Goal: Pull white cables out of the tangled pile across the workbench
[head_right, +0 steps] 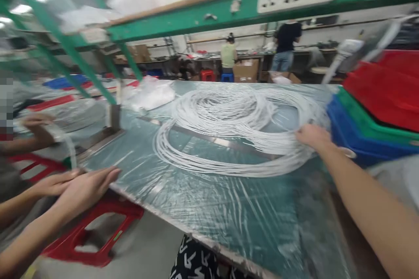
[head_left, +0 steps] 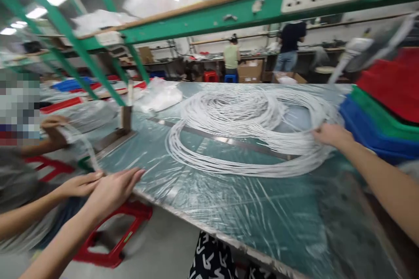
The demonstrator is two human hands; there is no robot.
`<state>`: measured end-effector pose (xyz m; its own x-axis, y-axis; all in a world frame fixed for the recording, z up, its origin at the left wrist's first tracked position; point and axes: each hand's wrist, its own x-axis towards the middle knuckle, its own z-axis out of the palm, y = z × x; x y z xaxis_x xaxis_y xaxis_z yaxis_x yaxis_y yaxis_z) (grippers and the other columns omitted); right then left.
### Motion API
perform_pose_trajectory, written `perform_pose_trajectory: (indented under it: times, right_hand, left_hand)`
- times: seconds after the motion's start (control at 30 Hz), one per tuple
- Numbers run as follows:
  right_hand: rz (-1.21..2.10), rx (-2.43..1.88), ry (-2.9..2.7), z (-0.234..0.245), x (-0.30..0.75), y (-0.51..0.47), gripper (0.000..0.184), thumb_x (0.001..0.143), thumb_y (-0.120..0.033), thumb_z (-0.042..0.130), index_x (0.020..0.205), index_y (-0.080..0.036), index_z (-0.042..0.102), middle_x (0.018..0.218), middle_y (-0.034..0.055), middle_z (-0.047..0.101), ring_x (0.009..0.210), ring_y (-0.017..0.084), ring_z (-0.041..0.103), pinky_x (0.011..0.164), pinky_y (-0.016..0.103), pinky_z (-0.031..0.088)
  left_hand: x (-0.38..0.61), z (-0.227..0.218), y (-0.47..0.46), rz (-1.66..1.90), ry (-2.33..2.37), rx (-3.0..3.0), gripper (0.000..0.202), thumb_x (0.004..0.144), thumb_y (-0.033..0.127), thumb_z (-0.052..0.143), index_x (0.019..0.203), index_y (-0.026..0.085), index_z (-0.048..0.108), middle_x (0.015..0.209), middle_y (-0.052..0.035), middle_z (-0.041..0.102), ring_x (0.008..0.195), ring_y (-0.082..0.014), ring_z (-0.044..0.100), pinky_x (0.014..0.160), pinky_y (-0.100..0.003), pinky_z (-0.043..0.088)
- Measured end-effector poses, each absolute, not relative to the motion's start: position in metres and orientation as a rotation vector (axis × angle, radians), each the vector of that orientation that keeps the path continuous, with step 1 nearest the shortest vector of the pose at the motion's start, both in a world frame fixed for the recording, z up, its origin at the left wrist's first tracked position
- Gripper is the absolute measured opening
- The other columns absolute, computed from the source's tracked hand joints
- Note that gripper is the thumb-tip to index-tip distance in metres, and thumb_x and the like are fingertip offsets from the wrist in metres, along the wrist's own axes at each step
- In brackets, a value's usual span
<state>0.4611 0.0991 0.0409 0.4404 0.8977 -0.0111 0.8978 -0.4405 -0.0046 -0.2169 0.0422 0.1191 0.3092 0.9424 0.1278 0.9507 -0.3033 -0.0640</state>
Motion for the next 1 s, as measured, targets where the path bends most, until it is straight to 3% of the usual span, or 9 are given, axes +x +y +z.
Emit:
perform_pose_trajectory:
  times: [0.1, 0.17, 0.23, 0.33, 0.43, 0.57, 1.0]
  right_hand:
    - [-0.184, 2.754, 1.475, 0.073, 0.428, 0.097, 0.041, 0.096, -0.032, 0.048, 0.118, -0.006, 0.069, 0.114, 0.0237, 0.064, 0.111, 0.032, 0.060, 0.088, 0.036, 0.049]
    - [-0.176, 2.788, 1.436, 0.080, 0.422, 0.097, 0.041, 0.096, -0.034, 0.048, 0.122, -0.010, 0.068, 0.118, 0.0197, 0.063, 0.116, 0.030, 0.058, 0.093, 0.034, 0.048]
    - [-0.173, 2.825, 1.419, 0.080, 0.423, 0.095, 0.040, 0.096, -0.035, 0.049, 0.124, -0.012, 0.067, 0.119, 0.0178, 0.063, 0.116, 0.029, 0.058, 0.095, 0.034, 0.048]
    - [-0.191, 2.874, 1.410, 0.078, 0.426, 0.091, 0.039, 0.094, -0.032, 0.052, 0.124, -0.012, 0.066, 0.118, 0.0173, 0.064, 0.115, 0.030, 0.058, 0.096, 0.036, 0.048]
    - [-0.193, 2.886, 1.398, 0.076, 0.427, 0.089, 0.037, 0.092, -0.030, 0.054, 0.122, -0.012, 0.067, 0.117, 0.0167, 0.064, 0.115, 0.029, 0.058, 0.096, 0.036, 0.048]
    - [-0.197, 2.893, 1.393, 0.076, 0.427, 0.091, 0.036, 0.091, -0.029, 0.055, 0.121, -0.013, 0.067, 0.116, 0.0157, 0.064, 0.114, 0.029, 0.059, 0.096, 0.037, 0.048]
    - [-0.092, 2.959, 1.406, 0.074, 0.440, 0.101, 0.031, 0.092, -0.028, 0.055, 0.116, -0.014, 0.069, 0.116, 0.0160, 0.064, 0.113, 0.030, 0.059, 0.096, 0.038, 0.048]
  left_hand:
    - [-0.205, 0.111, 0.044, -0.342, -1.770, -2.541, 0.044, 0.100, 0.057, 0.022, 0.096, 0.022, 0.050, 0.076, 0.0110, 0.059, 0.075, -0.0097, 0.058, 0.075, -0.018, 0.034]
    - [-0.179, 0.101, 0.044, -0.474, -1.704, -2.723, 0.035, 0.101, 0.053, 0.026, 0.104, 0.026, 0.048, 0.088, 0.0115, 0.063, 0.085, -0.0113, 0.061, 0.081, -0.021, 0.037]
    - [-0.138, 0.091, 0.038, -0.473, -1.566, -2.972, 0.028, 0.102, 0.049, 0.030, 0.107, 0.027, 0.047, 0.087, 0.0095, 0.064, 0.079, -0.0125, 0.061, 0.075, -0.022, 0.039]
    - [-0.058, 0.077, 0.020, -0.355, -1.167, -3.353, 0.025, 0.104, 0.039, 0.030, 0.102, 0.023, 0.049, 0.076, 0.0047, 0.060, 0.059, -0.0119, 0.053, 0.058, -0.022, 0.037]
    - [0.021, 0.062, -0.001, -0.494, -0.673, -3.522, 0.029, 0.106, 0.031, 0.026, 0.099, 0.019, 0.052, 0.088, -0.0013, 0.061, 0.072, -0.0143, 0.056, 0.063, -0.025, 0.042]
    - [0.095, 0.040, -0.029, -0.606, -0.267, -3.592, 0.023, 0.104, 0.025, 0.033, 0.100, 0.017, 0.054, 0.091, -0.0024, 0.059, 0.078, -0.0152, 0.056, 0.066, -0.025, 0.044]
    - [0.157, 0.013, -0.060, -0.751, -0.198, -3.378, 0.021, 0.097, 0.015, 0.041, 0.083, 0.015, 0.055, 0.077, -0.0013, 0.050, 0.063, -0.0147, 0.047, 0.050, -0.027, 0.031]
